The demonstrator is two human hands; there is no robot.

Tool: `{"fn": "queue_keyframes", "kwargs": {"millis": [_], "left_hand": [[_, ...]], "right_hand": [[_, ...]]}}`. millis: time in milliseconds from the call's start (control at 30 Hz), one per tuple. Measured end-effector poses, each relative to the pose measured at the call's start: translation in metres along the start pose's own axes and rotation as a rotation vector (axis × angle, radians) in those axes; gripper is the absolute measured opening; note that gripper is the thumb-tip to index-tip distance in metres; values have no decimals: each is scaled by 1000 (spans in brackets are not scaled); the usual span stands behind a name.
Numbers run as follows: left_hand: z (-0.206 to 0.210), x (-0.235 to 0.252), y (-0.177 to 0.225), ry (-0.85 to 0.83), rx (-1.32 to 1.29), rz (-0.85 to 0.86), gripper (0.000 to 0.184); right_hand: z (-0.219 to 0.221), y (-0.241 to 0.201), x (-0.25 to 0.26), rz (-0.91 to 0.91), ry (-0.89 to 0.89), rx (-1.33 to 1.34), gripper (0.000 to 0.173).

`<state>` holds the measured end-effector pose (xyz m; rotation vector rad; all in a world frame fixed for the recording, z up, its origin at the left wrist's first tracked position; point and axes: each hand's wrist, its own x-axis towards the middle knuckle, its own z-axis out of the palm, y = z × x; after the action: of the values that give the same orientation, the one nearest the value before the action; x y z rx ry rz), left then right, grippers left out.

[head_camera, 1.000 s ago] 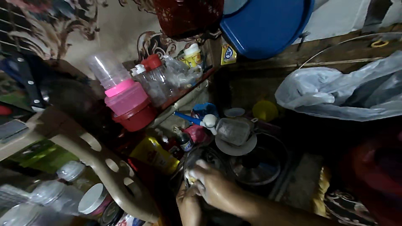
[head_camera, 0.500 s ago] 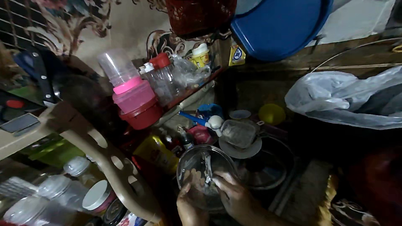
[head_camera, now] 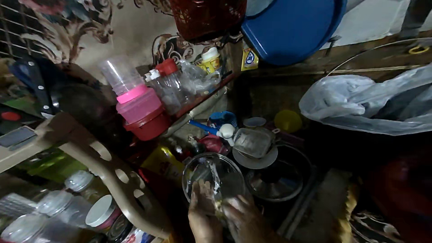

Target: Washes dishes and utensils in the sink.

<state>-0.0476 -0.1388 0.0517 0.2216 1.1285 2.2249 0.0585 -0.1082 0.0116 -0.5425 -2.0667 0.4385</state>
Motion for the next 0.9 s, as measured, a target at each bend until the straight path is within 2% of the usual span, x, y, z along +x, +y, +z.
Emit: {"fn": "queue_keyframes", "kwargs": {"millis": [67,133,200,233,267,300,400,433,533,633,700,767,900], "left_hand": [[6,-7,-5,12,151,-15,41],[9,-14,-14,8,187,-43,39],[9,-18,-21,-30,156,-54,38],[9,-17,-22,-18,156,-45,39],[10,-16,-21,10,171,-29,40],[10,-12,-18,36,186,-18,41],[6,-4,-6,77,171,20,41],[3,-3,-2,57,142,9,43],[0,0,1,26,65,-5,44],[2,-1,-3,-56,46,-41,39],[4,-5,-8,-127,57,-93,39],[3,-6,-7,-155,44,-111,42],[0,0,-8,-101,12,-91,40]], "right_hand": [[10,4,28,-95,104,-126,15],[-1,2,67,0,-34,-237,12],[-15,4,100,210,-258,-255,17],[-18,3,104,255,-326,-255,19],[-17,1,96,224,-333,-233,19],[-11,-3,78,137,-273,-216,17],[12,-1,20,-173,116,-136,14],[13,3,7,-189,134,-92,15],[1,33,-4,-32,30,-75,17],[-14,76,34,323,-57,55,18],[-26,83,62,436,-125,96,19],[-24,75,60,371,-157,134,19],[8,66,16,101,58,280,14]]}}
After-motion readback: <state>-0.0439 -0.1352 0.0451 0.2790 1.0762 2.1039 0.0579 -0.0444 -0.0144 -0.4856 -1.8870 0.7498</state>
